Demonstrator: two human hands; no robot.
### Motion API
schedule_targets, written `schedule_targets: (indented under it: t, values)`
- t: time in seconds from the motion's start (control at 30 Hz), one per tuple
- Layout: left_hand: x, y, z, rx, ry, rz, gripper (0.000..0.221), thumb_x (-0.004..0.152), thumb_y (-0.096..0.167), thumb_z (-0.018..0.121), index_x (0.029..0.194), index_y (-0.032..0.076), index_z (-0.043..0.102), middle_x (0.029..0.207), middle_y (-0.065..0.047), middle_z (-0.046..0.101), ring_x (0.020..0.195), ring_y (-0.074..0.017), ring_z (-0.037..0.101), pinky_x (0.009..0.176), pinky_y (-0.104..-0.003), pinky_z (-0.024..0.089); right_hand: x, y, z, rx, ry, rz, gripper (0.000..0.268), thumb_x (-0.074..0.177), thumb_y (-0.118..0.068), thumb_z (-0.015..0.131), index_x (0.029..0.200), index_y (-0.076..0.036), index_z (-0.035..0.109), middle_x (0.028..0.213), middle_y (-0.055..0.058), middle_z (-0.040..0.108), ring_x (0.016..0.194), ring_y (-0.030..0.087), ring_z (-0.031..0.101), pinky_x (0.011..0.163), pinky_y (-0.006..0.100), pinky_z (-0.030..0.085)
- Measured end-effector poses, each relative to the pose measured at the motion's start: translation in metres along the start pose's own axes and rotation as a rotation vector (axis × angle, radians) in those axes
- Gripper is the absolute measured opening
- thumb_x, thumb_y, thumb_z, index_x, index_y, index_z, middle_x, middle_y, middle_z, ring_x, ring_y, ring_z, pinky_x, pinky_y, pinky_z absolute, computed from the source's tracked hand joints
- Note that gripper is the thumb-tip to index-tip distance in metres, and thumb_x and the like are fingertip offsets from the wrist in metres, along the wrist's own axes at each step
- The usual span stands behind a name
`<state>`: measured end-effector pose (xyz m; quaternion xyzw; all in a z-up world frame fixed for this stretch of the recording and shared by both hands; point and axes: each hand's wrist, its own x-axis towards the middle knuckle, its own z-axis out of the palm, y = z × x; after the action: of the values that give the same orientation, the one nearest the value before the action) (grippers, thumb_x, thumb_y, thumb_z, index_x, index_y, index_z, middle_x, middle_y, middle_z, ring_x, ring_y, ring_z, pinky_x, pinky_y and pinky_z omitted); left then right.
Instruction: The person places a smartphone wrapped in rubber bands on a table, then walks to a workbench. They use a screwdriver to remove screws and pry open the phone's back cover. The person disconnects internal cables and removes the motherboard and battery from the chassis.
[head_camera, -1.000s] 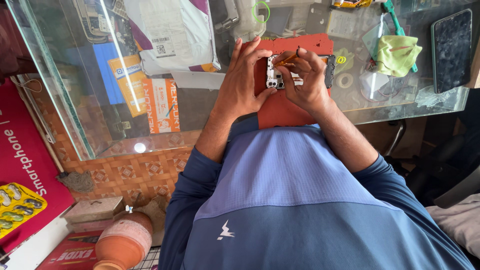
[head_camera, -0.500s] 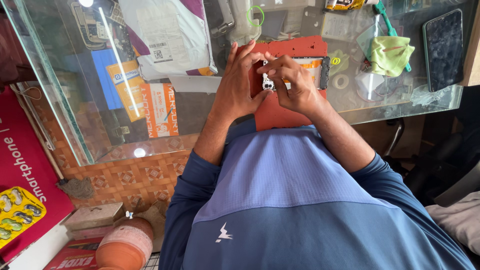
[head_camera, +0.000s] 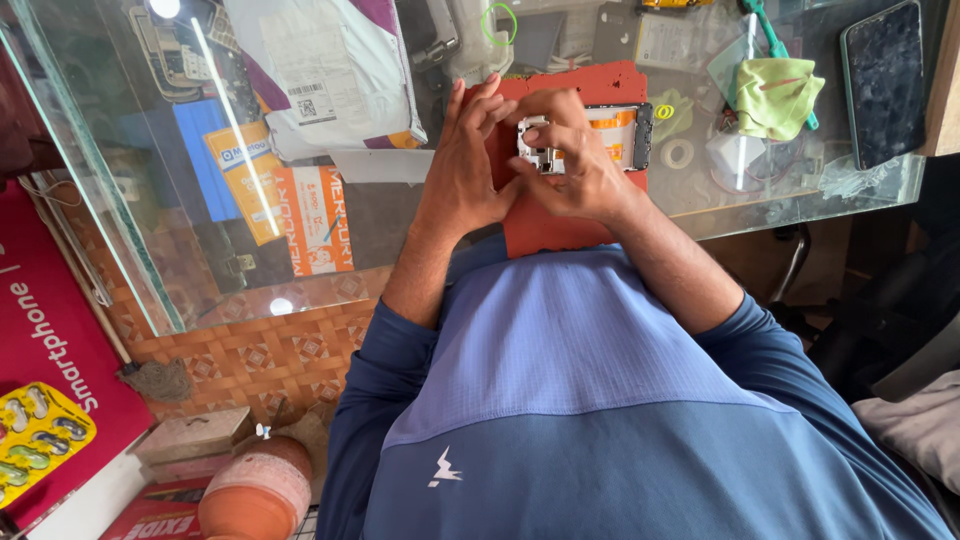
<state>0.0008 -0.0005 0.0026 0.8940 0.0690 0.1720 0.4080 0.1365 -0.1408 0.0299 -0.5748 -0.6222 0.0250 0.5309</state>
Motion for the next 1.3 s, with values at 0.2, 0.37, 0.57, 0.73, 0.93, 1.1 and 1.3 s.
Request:
schedule_targets:
  t: [0.2,0.37,0.57,0.73,0.93,1.1,1.3]
  values:
    - [0.003,0.000,0.000,-0.043,0.035,0.066,0.081,0.085,0.022,0.091,0.144,0.003,0.039,0.147,-0.008,0.053,0.154,-0.0340,0.037,0.135,-0.054,0.016,-0.014,0.012,0.003,0.036,0.005,0.161,0.053,0.093,0.019,0.070,0.124,-0.015,0.046,0.120,0.010,0.069,0.111,0.029,0.068,0.085,0.041,0.058]
    - [0.004,-0.001,0.001,-0.009,0.026,0.029,0.074,0.081,0.019,0.087,0.141,0.004,0.046,0.147,-0.016,0.048,0.150,-0.0400,0.041,0.132,-0.057,0.019,-0.013,0.005,0.005,0.145,0.030,0.217,0.053,0.087,0.010,0.073,0.129,-0.009,0.048,0.118,0.019,0.059,0.108,0.036,0.060,0.086,0.046,0.052]
    - [0.009,-0.004,0.001,0.001,-0.038,0.028,0.079,0.079,0.028,0.082,0.145,0.001,0.047,0.149,-0.020,0.051,0.146,-0.0422,0.046,0.130,-0.062,0.019,-0.024,0.020,0.006,0.309,0.026,0.186,0.051,0.090,0.014,0.059,0.134,-0.012,0.053,0.123,0.015,0.061,0.118,0.040,0.059,0.100,0.052,0.051]
    - [0.007,-0.007,0.006,0.073,-0.036,-0.008,0.079,0.073,0.027,0.083,0.141,0.001,0.052,0.153,-0.024,0.045,0.144,-0.0438,0.041,0.127,-0.060,0.021,-0.026,0.017,0.028,0.081,0.016,0.306,0.043,0.095,0.000,0.069,0.133,-0.011,0.054,0.120,0.016,0.056,0.108,0.038,0.059,0.091,0.049,0.052]
    - [0.000,-0.015,0.014,-0.135,0.046,0.097,0.088,0.086,0.028,0.084,0.148,0.002,0.026,0.163,-0.014,0.044,0.148,-0.0280,0.051,0.136,-0.061,0.013,-0.018,0.017,0.012,0.205,0.103,0.090,0.054,0.088,0.011,0.055,0.137,-0.009,0.045,0.122,0.017,0.055,0.111,0.039,0.058,0.092,0.049,0.052]
    - [-0.004,-0.020,0.012,0.172,-0.035,0.000,0.093,0.073,0.027,0.091,0.146,0.007,0.036,0.153,-0.020,0.040,0.151,-0.0390,0.034,0.131,-0.056,0.021,-0.018,0.010,0.017,0.054,0.136,0.197,0.054,0.092,0.002,0.072,0.138,-0.013,0.048,0.120,0.015,0.056,0.112,0.034,0.059,0.091,0.043,0.054]
    - [-0.004,-0.018,0.016,0.026,0.052,0.061,0.084,0.085,0.029,0.083,0.148,0.000,0.035,0.155,-0.018,0.041,0.153,-0.0346,0.040,0.134,-0.060,0.018,-0.021,0.014,0.013,0.117,0.107,0.110,0.059,0.083,0.004,0.065,0.136,-0.012,0.046,0.121,0.016,0.056,0.114,0.038,0.057,0.096,0.048,0.052]
